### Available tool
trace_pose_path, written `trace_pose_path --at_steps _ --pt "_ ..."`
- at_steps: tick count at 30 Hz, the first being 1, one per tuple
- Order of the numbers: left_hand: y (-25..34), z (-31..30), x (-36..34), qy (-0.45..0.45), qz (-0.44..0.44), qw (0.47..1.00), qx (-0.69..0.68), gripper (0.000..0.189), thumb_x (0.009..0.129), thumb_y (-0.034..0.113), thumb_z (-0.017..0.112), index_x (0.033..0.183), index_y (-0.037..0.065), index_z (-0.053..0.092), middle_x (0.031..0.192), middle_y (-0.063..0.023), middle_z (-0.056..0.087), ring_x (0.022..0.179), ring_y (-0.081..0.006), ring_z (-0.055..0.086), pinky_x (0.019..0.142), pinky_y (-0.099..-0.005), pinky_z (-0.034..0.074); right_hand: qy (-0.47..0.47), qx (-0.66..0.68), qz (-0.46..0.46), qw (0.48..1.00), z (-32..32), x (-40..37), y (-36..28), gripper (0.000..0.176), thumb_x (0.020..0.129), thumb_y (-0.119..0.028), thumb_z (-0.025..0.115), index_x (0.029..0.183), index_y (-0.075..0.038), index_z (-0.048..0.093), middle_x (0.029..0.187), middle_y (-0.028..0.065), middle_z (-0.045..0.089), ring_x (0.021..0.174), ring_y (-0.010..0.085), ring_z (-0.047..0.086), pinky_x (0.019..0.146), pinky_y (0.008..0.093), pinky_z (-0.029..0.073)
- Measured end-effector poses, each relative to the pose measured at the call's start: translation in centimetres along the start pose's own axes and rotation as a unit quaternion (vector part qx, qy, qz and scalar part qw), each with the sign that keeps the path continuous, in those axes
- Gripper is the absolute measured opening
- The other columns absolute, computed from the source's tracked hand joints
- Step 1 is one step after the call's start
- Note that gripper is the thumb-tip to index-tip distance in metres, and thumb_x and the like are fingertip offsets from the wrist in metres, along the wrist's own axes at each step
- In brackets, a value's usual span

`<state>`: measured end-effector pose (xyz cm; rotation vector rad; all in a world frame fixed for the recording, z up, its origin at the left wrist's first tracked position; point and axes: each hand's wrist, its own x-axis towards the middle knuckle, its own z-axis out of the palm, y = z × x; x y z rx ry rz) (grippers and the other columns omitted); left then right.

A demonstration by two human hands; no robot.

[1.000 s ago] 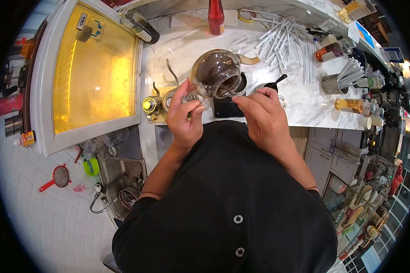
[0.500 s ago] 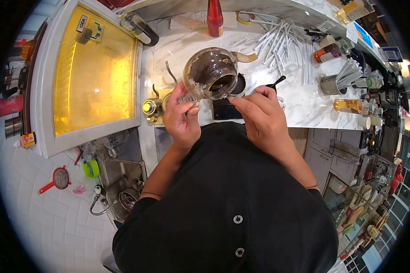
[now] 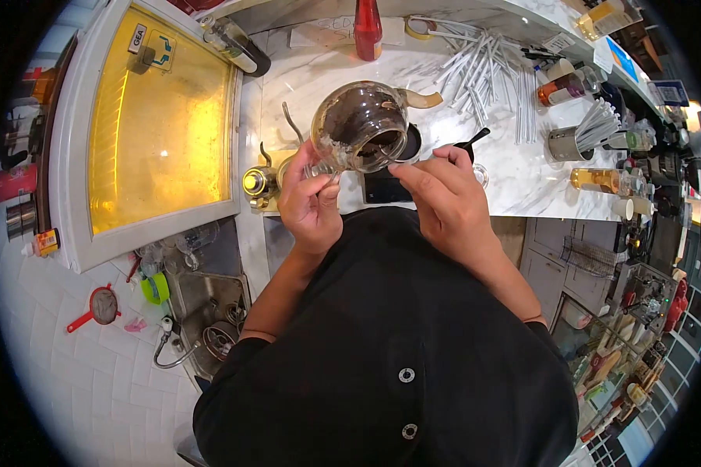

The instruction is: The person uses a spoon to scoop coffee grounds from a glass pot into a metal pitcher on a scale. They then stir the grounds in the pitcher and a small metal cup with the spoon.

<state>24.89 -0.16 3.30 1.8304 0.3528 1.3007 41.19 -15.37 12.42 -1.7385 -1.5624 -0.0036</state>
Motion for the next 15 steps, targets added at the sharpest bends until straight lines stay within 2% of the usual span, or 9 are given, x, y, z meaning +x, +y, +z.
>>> trace_pose_path --at_steps 2,6,8,15 --pt "-0.1 0.01 -0.09 0.002 -0.002 1.0 -0.007 0.024 0.101 0.018 0.07 0.101 -0.004 0.064 0.14 -0.0362 0.056 0.121 -0.0363 0.065 0.1 -0.0427 0.053 0.022 0.002 -0.024 0.999 0.04 0.16 -0.29 0.036 0.083 0.011 0.072 0.116 -0.003 0.07 0.086 0.0062 0.066 0.076 0.024 0.063 0.09 0.0438 0.049" --pt "-0.2 0.03 -0.15 0.003 0.002 1.0 -0.003 0.023 0.101 0.018 0.071 0.101 -0.004 0.063 0.139 -0.0364 0.057 0.121 -0.0367 0.065 0.1 -0.0427 0.053 0.033 0.002 -0.019 0.999 0.22 -0.01 0.05 0.036 0.083 0.011 0.072 0.116 -0.003 0.07 0.086 0.0059 0.066 0.076 0.024 0.063 0.091 0.0443 0.049" --pt "0.15 0.04 0.17 -0.006 0.003 1.0 0.011 0.023 0.101 0.018 0.071 0.101 -0.004 0.062 0.138 -0.0365 0.058 0.118 -0.0371 0.067 0.099 -0.043 0.054 0.007 -0.008 -0.009 1.0 0.27 -0.32 0.12 0.039 0.081 0.005 0.07 0.117 -0.008 0.07 0.092 0.0042 0.064 0.088 0.0224 0.066 0.095 0.0474 0.047" --pt "0.02 0.22 0.28 -0.005 0.02 1.0 0.012 0.024 0.1 0.019 0.072 0.1 -0.003 0.062 0.137 -0.0359 0.059 0.116 -0.0381 0.068 0.097 -0.0436 0.055 0.021 -0.008 -0.003 1.0 -0.15 -0.27 0.15 0.039 0.08 0.006 0.07 0.117 -0.008 0.069 0.089 0.0041 0.063 0.084 0.0227 0.065 0.093 0.0464 0.046"
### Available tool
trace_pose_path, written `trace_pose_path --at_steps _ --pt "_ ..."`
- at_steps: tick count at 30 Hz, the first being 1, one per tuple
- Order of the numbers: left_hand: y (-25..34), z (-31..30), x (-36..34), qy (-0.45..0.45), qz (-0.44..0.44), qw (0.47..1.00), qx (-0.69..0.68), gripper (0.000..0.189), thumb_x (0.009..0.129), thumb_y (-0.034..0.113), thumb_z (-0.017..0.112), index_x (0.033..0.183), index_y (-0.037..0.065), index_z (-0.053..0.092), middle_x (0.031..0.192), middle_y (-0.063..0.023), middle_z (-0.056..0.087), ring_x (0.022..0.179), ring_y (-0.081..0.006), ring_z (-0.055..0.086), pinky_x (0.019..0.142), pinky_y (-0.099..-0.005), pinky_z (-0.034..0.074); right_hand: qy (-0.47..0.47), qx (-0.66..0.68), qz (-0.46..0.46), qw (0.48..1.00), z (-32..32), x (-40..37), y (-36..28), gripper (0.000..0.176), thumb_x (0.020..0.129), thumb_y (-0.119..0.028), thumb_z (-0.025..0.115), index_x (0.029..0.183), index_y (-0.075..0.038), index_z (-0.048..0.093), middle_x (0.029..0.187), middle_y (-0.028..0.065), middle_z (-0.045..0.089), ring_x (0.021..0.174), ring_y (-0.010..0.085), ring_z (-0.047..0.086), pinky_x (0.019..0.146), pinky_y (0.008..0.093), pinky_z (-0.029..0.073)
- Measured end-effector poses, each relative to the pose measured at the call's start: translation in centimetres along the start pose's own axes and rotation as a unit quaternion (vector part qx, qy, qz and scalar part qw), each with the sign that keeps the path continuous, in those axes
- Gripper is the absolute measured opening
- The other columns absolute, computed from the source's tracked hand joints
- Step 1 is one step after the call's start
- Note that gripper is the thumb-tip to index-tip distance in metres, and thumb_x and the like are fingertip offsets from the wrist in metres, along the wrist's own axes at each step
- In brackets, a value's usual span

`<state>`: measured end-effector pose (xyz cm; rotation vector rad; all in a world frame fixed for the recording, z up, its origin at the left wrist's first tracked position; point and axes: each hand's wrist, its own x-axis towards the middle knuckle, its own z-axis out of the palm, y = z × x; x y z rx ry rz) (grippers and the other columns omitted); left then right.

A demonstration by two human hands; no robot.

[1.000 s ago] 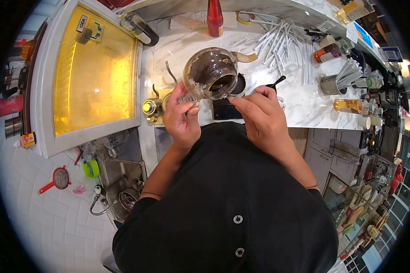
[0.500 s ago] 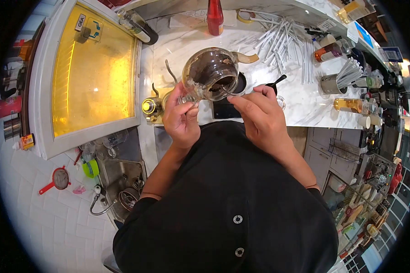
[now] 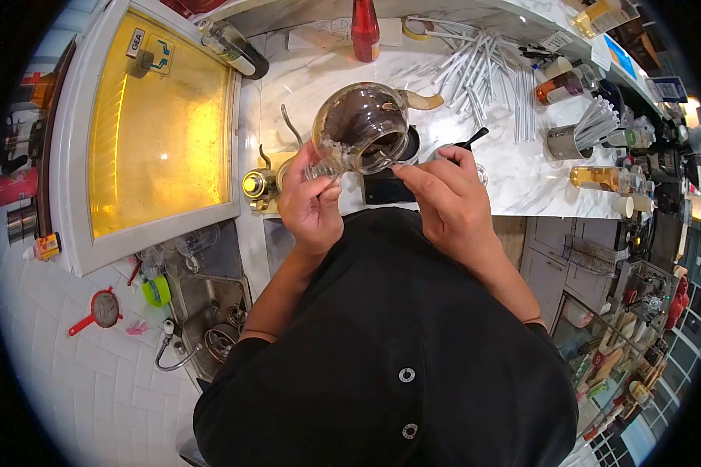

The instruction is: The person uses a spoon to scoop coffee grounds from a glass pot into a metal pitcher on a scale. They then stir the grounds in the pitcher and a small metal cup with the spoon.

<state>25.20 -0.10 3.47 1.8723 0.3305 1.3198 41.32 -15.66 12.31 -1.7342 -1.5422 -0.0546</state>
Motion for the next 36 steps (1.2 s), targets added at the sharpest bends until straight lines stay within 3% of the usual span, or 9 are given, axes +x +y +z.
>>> trace_pose_path --at_steps 9,11,15,18,27,30,32,36 --pt "-0.1 -0.3 0.1 0.0 0.03 0.999 0.016 0.024 0.099 0.02 0.074 0.098 -0.002 0.064 0.138 -0.035 0.059 0.116 -0.0399 0.068 0.097 -0.0443 0.055 -0.015 0.002 0.008 1.0 -0.3 0.0 -0.1 0.037 0.08 0.007 0.071 0.114 -0.005 0.069 0.087 0.0054 0.061 0.081 0.0238 0.064 0.09 0.0456 0.046" --pt "0.2 -0.4 0.1 -0.012 0.026 0.999 0.037 0.023 0.098 0.02 0.074 0.099 -0.001 0.064 0.138 -0.0354 0.059 0.116 -0.0416 0.068 0.097 -0.0448 0.055 0.016 0.01 0.013 1.0 -0.2 0.1 -0.3 0.029 0.087 0.009 0.071 0.113 -0.003 0.071 0.077 0.0063 0.063 0.071 0.0249 0.06 0.091 0.0422 0.049" --pt "0.7 -0.3 0.7 -0.015 0.049 0.997 0.052 0.023 0.097 0.02 0.076 0.099 0.0 0.064 0.138 -0.0359 0.059 0.115 -0.0428 0.069 0.096 -0.0454 0.056 0.031 0.011 0.02 0.999 -0.3 0.2 -0.2 0.025 0.089 0.008 0.07 0.112 -0.003 0.071 0.075 0.0056 0.062 0.068 0.0249 0.059 0.09 0.0422 0.049" --pt "1.0 -0.4 0.8 -0.036 0.068 0.994 0.074 0.023 0.096 0.02 0.077 0.098 0.001 0.065 0.137 -0.0365 0.059 0.114 -0.0433 0.069 0.096 -0.0455 0.056 0.021 0.011 0.028 0.999 0.0 -0.2 -0.3 0.03 0.085 0.007 0.072 0.113 -0.003 0.068 0.082 0.0067 0.066 0.076 0.0254 0.064 0.088 0.045 0.048" --pt "1.1 -0.1 0.3 -0.045 0.056 0.993 0.089 0.02 0.09 0.014 0.08 0.097 0.0 0.067 0.136 -0.0346 0.061 0.112 -0.0403 0.07 0.092 -0.0429 0.057 0.066 0.117 0.097 0.986 2.0 -1.4 -0.7 0.022 0.089 0.006 0.069 0.111 -0.001 0.07 0.074 0.0086 0.07 0.065 0.0248 0.067 0.093 0.0458 0.052" --pt "1.1 -0.2 0.2 -0.046 0.052 0.994 0.087 0.019 0.089 0.012 0.081 0.097 -0.001 0.068 0.136 -0.0339 0.061 0.112 -0.0401 0.07 0.093 -0.0428 0.057 0.078 0.147 0.109 0.98 2.4 -1.5 -1.0 0.018 0.092 0.005 0.067 0.11 0.001 0.07 0.078 0.0113 0.072 0.067 0.0264 0.07 0.085 0.0419 0.055" --pt "1.2 -0.2 0.2 -0.044 0.049 0.993 0.095 0.018 0.088 0.011 0.081 0.094 -0.001 0.069 0.137 -0.0333 0.061 0.112 -0.0394 0.071 0.094 -0.0428 0.057 0.062 0.238 0.23 0.942 2.5 -1.7 -1.4 0.013 0.097 0.001 0.063 0.109 0.003 0.07 0.077 0.0102 0.073 0.067 0.0218 0.071 0.078 0.0355 0.057" --pt "0.9 -0.2 -0.1 -0.04 0.039 0.994 0.092 0.018 0.088 0.011 0.081 0.093 -0.002 0.069 0.138 -0.0326 0.061 0.112 -0.0386 0.071 0.094 -0.043 0.057 0.051 0.354 0.306 0.882 2.7 -1.8 -1.1 0.015 0.102 -0.002 0.058 0.112 0.005 0.068 0.076 0.0097 0.072 0.071 0.0174 0.07 0.073 0.0315 0.057"
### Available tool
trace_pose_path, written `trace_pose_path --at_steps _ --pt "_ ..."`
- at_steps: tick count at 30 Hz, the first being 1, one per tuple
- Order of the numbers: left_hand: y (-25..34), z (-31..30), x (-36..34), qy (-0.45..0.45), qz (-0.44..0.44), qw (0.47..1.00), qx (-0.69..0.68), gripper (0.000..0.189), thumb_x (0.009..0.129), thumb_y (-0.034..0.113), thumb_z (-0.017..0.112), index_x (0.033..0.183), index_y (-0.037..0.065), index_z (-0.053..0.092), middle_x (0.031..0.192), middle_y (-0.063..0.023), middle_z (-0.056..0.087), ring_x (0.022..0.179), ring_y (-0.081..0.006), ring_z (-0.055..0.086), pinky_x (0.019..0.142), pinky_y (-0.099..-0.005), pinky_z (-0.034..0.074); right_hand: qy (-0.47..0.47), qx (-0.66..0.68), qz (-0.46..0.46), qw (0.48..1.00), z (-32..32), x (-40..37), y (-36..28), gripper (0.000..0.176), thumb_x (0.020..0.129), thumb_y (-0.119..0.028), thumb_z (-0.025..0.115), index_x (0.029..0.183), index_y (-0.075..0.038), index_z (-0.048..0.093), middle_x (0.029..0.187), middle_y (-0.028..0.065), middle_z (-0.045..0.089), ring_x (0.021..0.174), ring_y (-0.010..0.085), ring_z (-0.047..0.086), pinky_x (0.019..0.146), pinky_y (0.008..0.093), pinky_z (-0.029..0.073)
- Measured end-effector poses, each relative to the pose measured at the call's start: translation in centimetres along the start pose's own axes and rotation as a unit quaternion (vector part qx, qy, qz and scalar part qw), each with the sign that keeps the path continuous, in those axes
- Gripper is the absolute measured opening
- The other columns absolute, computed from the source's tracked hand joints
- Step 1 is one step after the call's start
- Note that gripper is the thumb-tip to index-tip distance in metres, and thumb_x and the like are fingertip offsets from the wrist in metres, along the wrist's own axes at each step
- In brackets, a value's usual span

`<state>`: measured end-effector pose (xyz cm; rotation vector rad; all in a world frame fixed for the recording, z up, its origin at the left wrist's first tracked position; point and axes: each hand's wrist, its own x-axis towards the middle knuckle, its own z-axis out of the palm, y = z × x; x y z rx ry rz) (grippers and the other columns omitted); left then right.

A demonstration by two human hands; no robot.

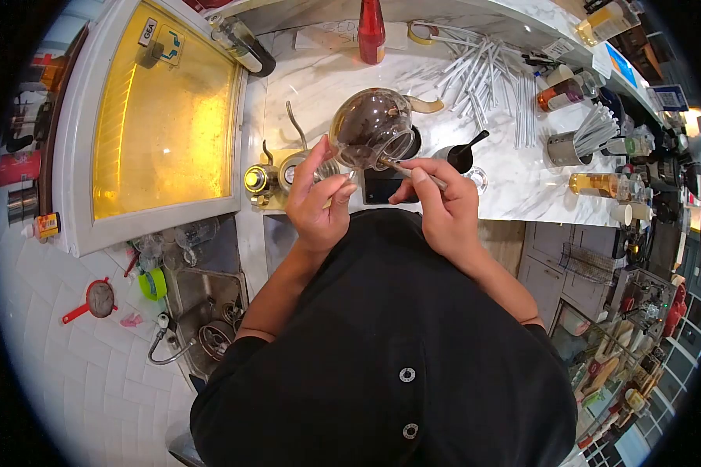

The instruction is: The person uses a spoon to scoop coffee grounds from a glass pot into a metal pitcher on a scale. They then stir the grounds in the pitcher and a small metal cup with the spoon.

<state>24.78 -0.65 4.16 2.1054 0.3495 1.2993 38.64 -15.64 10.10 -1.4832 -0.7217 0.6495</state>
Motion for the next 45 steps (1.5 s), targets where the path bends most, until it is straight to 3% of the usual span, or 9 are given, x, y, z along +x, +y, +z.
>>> trace_pose_path --at_steps 2,11,25,31,33,35,39,43,45 --pt "0.0 0.0 0.0 -0.008 -0.014 1.0 -0.008 0.018 0.089 0.011 0.08 0.093 -0.002 0.069 0.138 -0.032 0.061 0.113 -0.0386 0.071 0.095 -0.043 0.056 0.004 0.143 0.052 0.988 0.1 0.1 0.0 0.019 0.105 -0.005 0.055 0.115 0.005 0.066 0.077 0.0102 0.07 0.074 0.0168 0.07 0.074 0.0314 0.057" --pt "-0.2 0.6 -0.8 -0.025 -0.059 0.997 -0.033 0.023 0.099 0.021 0.074 0.099 -0.001 0.068 0.138 -0.0327 0.061 0.116 -0.038 0.068 0.099 -0.0437 0.054 -0.005 0.246 0.132 0.96 -1.3 2.0 0.2 0.024 0.106 -0.01 0.051 0.115 0.007 0.064 0.081 0.0132 0.069 0.073 0.0239 0.072 0.074 0.035 0.059" --pt "-3.1 0.2 -2.8 0.058 -0.162 0.985 -0.027 0.018 0.1 0.012 0.07 0.106 -0.005 0.066 0.142 -0.0275 0.059 0.12 -0.0313 0.066 0.101 -0.039 0.053 0.091 0.207 0.101 0.969 -4.4 1.3 2.1 0.026 0.109 -0.014 0.053 0.119 0.008 0.062 0.085 0.0155 0.071 0.071 0.0246 0.071 0.074 0.036 0.058" --pt "-3.1 0.4 -3.2 0.058 -0.214 0.972 -0.077 0.018 0.104 0.009 0.064 0.113 -0.006 0.064 0.149 -0.0268 0.053 0.13 -0.0295 0.06 0.108 -0.0387 0.048 0.159 0.026 0.032 0.986 -4.4 1.6 5.9 0.026 0.108 -0.014 0.054 0.12 0.005 0.067 0.089 0.012 0.073 0.071 0.0171 0.07 0.067 0.0291 0.051" --pt "-3.2 0.6 -3.2 0.055 -0.219 0.971 -0.075 0.018 0.104 0.009 0.064 0.113 -0.007 0.063 0.149 -0.0271 0.053 0.13 -0.029 0.06 0.109 -0.0386 0.048 0.085 -0.172 -0.032 0.981 -4.3 1.1 7.0 0.019 0.106 -0.005 0.056 0.119 0.002 0.069 0.09 0.0107 0.073 0.072 0.0147 0.069 0.067 0.03 0.055" --pt "-3.3 1.1 -3.0 0.09 -0.2 0.971 -0.092 0.013 0.1 0.007 0.069 0.106 -0.004 0.066 0.14 -0.0259 0.061 0.122 -0.029 0.064 0.104 -0.0389 0.05 0.071 -0.379 -0.285 0.877 -5.1 1.2 7.4 0.019 0.103 0.001 0.057 0.119 0.0 0.069 0.091 0.0105 0.073 0.074 0.0134 0.069 0.066 0.029 0.054" --pt "-3.2 1.2 -3.2 0.096 -0.242 0.958 -0.118 0.014 0.101 0.008 0.068 0.108 -0.004 0.066 0.141 -0.0257 0.06 0.126 -0.0289 0.062 0.106 -0.0388 0.048 0.106 -0.337 -0.273 0.895 -4.8 0.6 5.2 0.021 0.101 0.005 0.058 0.119 0.001 0.069 0.091 0.0101 0.073 0.074 0.0138 0.068 0.066 0.0278 0.054" --pt "-2.6 1.3 -2.6 0.092 -0.27 0.947 -0.148 0.016 0.102 0.009 0.068 0.11 -0.005 0.066 0.143 -0.0258 0.059 0.127 -0.0261 0.06 0.107 -0.0369 0.047 0.151 -0.175 -0.186 0.955 -2.9 0.8 0.7 0.025 0.093 0.007 0.064 0.115 -0.002 0.071 0.086 0.0093 0.073 0.076 0.0248 0.068 0.078 0.0367 0.052" --pt "-1.9 1.3 -2.0 0.082 -0.279 0.944 -0.157 0.016 0.102 0.009 0.067 0.111 -0.005 0.066 0.143 -0.0258 0.058 0.128 -0.0249 0.059 0.107 -0.0361 0.047 0.071 -0.201 -0.232 0.949 -2.3 1.7 -0.4 0.022 0.093 0.005 0.064 0.113 -0.002 0.072 0.084 0.0082 0.074 0.075 0.0212 0.068 0.075 0.0347 0.053"
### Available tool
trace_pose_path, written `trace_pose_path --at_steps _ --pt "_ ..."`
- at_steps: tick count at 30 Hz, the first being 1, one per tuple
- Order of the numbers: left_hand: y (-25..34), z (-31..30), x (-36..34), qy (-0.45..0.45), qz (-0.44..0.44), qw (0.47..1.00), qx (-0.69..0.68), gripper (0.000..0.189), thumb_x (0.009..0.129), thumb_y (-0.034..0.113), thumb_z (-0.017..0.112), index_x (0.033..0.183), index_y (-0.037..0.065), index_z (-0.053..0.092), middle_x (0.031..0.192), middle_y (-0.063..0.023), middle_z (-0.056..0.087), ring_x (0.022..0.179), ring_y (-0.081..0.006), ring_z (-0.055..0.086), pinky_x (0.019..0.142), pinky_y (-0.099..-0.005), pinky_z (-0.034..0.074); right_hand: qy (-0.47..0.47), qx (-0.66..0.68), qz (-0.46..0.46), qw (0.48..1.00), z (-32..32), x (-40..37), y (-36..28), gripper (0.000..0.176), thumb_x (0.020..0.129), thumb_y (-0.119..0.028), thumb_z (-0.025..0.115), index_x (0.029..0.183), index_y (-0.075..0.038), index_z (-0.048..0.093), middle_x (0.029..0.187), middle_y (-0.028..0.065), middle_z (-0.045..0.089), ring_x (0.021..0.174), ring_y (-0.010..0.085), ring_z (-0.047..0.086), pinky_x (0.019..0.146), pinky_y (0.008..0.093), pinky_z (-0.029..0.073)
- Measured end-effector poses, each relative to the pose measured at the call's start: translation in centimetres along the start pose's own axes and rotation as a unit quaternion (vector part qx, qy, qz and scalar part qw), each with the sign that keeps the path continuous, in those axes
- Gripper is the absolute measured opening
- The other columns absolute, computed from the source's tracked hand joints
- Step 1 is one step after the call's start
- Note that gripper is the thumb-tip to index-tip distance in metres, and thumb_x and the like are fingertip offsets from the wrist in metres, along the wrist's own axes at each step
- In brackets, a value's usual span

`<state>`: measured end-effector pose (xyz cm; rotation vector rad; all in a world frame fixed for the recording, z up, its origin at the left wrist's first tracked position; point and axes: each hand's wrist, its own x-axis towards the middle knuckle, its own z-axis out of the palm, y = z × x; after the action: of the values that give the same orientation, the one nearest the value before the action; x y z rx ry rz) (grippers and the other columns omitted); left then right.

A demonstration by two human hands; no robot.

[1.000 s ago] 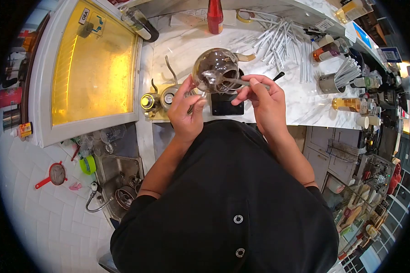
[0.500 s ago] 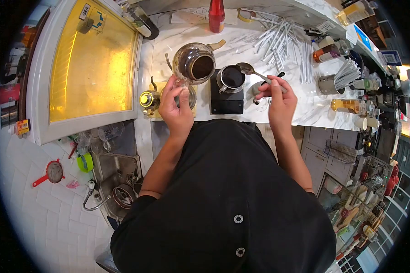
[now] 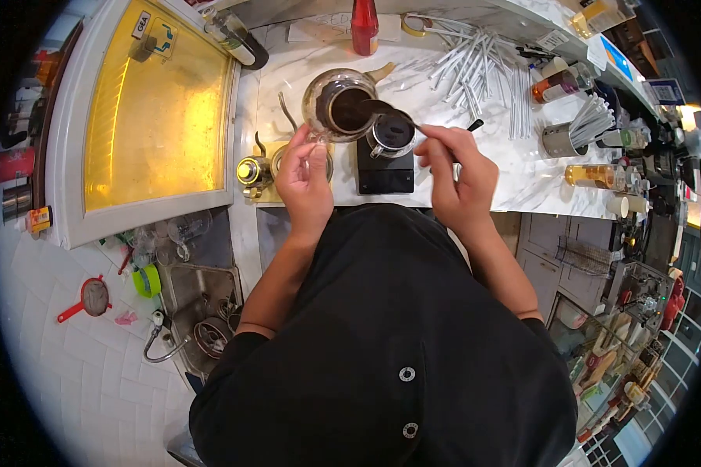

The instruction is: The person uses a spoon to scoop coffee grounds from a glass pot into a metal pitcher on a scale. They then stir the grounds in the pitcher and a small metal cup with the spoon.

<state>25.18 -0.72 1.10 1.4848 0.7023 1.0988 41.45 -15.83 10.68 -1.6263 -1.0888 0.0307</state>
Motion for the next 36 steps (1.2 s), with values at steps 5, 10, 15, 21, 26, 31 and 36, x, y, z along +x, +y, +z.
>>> trace_pose_path --at_steps 5,10,15,21,26,31,36 --pt "1.7 1.3 0.3 -0.032 -0.047 0.997 -0.048 0.016 0.103 0.009 0.065 0.11 -0.005 0.066 0.144 -0.0234 0.059 0.124 -0.02 0.061 0.106 -0.0329 0.047 -0.046 0.041 0.082 0.995 1.6 1.6 0.3 0.018 0.096 -0.002 0.065 0.112 -0.003 0.073 0.081 0.0097 0.075 0.074 0.0217 0.071 0.072 0.0325 0.053" --pt "0.3 1.9 1.2 -0.027 -0.091 0.991 -0.092 0.018 0.104 0.012 0.065 0.111 -0.005 0.066 0.142 -0.0218 0.061 0.119 -0.0181 0.063 0.105 -0.0321 0.048 -0.085 0.126 0.186 0.971 0.5 1.4 0.9 0.045 0.097 -0.012 0.072 0.138 -0.002 0.058 0.081 0.0098 0.075 0.072 0.012 0.07 0.069 0.0279 0.053" --pt "-0.7 3.3 4.0 -0.024 -0.123 0.987 -0.104 0.02 0.105 0.015 0.064 0.112 -0.004 0.066 0.138 -0.0193 0.062 0.114 -0.0175 0.066 0.101 -0.032 0.05 -0.026 0.144 0.234 0.961 -1.3 -0.3 2.7 0.049 0.098 -0.012 0.072 0.142 -0.002 0.054 0.09 0.0101 0.074 0.077 0.0128 0.068 0.073 0.0289 0.054" --pt "-5.6 5.4 7.4 -0.027 -0.183 0.98 -0.072 0.02 0.107 0.022 0.061 0.108 0.003 0.067 0.106 -0.0085 0.074 0.104 -0.0164 0.069 0.093 -0.0298 0.051 0.033 0.105 0.216 0.97 -2.3 -3.6 4.5 0.068 0.097 -0.007 0.071 0.154 -0.004 0.036 0.11 0.0121 0.071 0.086 0.0139 0.066 0.079 0.0296 0.053" --pt "-9.2 7.1 8.6 -0.052 -0.271 0.956 -0.095 0.02 0.106 0.024 0.063 0.104 0.004 0.068 0.102 -0.006 0.075 0.099 -0.0143 0.07 0.085 -0.0285 0.049 0.054 0.104 0.268 0.956 -3.8 -5.7 5.2 0.072 0.096 -0.005 0.07 0.157 -0.004 0.031 0.116 0.0125 0.069 0.086 0.0136 0.065 0.081 0.03 0.052" --pt "-13.5 8.1 9.5 -0.064 -0.294 0.951 -0.07 0.021 0.106 0.027 0.064 0.104 0.007 0.065 0.106 -0.0047 0.071 0.1 -0.0164 0.072 0.078 -0.0253 0.049 0.047 0.084 0.276 0.956 -4.4 -6.6 6.4 0.071 0.096 -0.005 0.071 0.156 -0.004 0.033 0.116 0.0117 0.069 0.084 0.0129 0.063 0.079 0.0294 0.052" --pt "-18.0 8.0 10.1 -0.069 -0.325 0.94 -0.08 0.022 0.106 0.029 0.064 0.105 0.007 0.064 0.106 -0.0059 0.071 0.102 -0.0181 0.072 0.074 -0.0259 0.049 0.032 0.087 0.294 0.951 -4.6 -6.3 6.8 0.066 0.097 -0.007 0.071 0.153 -0.005 0.038 0.115 0.0114 0.069 0.087 0.0133 0.065 0.081 0.0295 0.053"
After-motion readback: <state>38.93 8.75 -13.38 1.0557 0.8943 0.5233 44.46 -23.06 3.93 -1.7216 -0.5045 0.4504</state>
